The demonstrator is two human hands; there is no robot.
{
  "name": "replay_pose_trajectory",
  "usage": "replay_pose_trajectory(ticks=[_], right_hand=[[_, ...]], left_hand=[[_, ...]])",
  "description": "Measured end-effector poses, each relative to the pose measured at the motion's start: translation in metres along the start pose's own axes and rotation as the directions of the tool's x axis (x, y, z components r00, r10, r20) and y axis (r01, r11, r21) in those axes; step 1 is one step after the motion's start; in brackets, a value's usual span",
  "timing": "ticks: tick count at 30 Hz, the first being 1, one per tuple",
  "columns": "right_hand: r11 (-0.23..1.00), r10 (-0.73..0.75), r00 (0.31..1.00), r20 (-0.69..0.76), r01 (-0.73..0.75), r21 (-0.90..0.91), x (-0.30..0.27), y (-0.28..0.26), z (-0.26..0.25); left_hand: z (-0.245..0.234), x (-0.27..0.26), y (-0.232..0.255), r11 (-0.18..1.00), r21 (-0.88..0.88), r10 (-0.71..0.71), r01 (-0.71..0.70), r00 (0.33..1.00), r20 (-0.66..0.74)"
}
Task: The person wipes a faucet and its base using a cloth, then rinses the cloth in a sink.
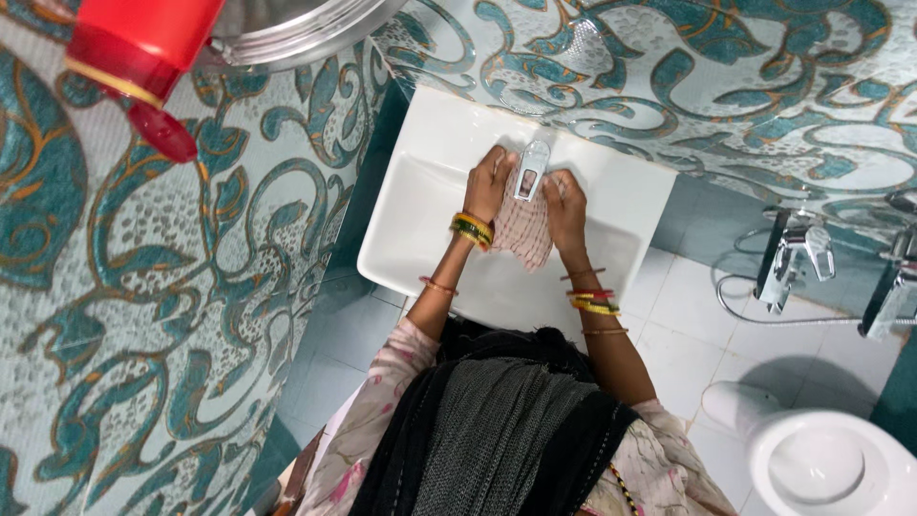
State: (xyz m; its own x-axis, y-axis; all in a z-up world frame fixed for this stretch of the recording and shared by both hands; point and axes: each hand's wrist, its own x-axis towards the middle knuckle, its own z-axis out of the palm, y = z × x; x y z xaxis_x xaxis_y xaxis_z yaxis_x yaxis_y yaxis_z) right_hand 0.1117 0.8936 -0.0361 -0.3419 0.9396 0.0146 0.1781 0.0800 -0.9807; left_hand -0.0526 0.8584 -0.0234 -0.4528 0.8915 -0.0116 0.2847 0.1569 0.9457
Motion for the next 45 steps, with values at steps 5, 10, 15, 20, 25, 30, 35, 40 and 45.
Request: replay_pose_trajectory(ticks=[5, 10, 15, 20, 25, 30, 35, 40, 45], right_hand=[[0.994, 0.029, 0.995, -0.095, -0.038, -0.1, 0.005, -0.019, 0.0], [0.989, 0.022, 0.997, -0.076, -0.033, -0.147, -0.027, -0.018, 0.004], [0.961, 0.135, 0.987, -0.084, -0.151, -0.23, -0.051, -0.028, 0.009], [0.897, -0.015, 1.0, -0.02, 0.005, -0.442, -0.023, -0.04, -0.004], [0.904, -0.013, 0.998, -0.065, -0.016, -0.428, -0.002, -0.04, -0.002], [0.94, -0.015, 0.995, -0.101, -0.02, -0.339, -0.025, -0.037, 0.005], [0.897, 0.041, 0.998, -0.055, -0.061, -0.437, -0.054, -0.041, 0.005], [0.859, -0.02, 1.0, -0.019, 0.008, -0.512, -0.037, -0.052, 0.0], [0.858, -0.05, 0.998, -0.033, 0.026, -0.513, -0.003, -0.05, -0.003]], left_hand=[[0.003, 0.008, -0.009, 0.999, -0.03, -0.025, 0.027, 0.999, 0.047], [0.004, -0.026, -0.018, 0.984, -0.029, -0.175, 0.176, 0.984, 0.033], [-0.006, -0.055, -0.012, 0.995, -0.004, -0.095, 0.095, 0.995, -0.02], [0.002, -0.018, -0.01, 0.996, 0.082, -0.037, 0.035, 0.999, 0.012], [0.007, -0.001, -0.012, 0.998, 0.068, -0.009, 0.006, 0.999, 0.034], [0.003, -0.019, -0.015, 0.991, 0.074, -0.11, 0.107, 0.993, 0.035], [-0.009, -0.054, 0.003, 0.994, 0.04, -0.105, 0.104, 0.994, 0.024], [-0.007, -0.035, 0.01, 0.979, 0.11, -0.177, 0.17, 0.983, 0.055], [0.002, -0.004, -0.007, 0.995, 0.08, 0.054, -0.057, 0.998, 0.035]])
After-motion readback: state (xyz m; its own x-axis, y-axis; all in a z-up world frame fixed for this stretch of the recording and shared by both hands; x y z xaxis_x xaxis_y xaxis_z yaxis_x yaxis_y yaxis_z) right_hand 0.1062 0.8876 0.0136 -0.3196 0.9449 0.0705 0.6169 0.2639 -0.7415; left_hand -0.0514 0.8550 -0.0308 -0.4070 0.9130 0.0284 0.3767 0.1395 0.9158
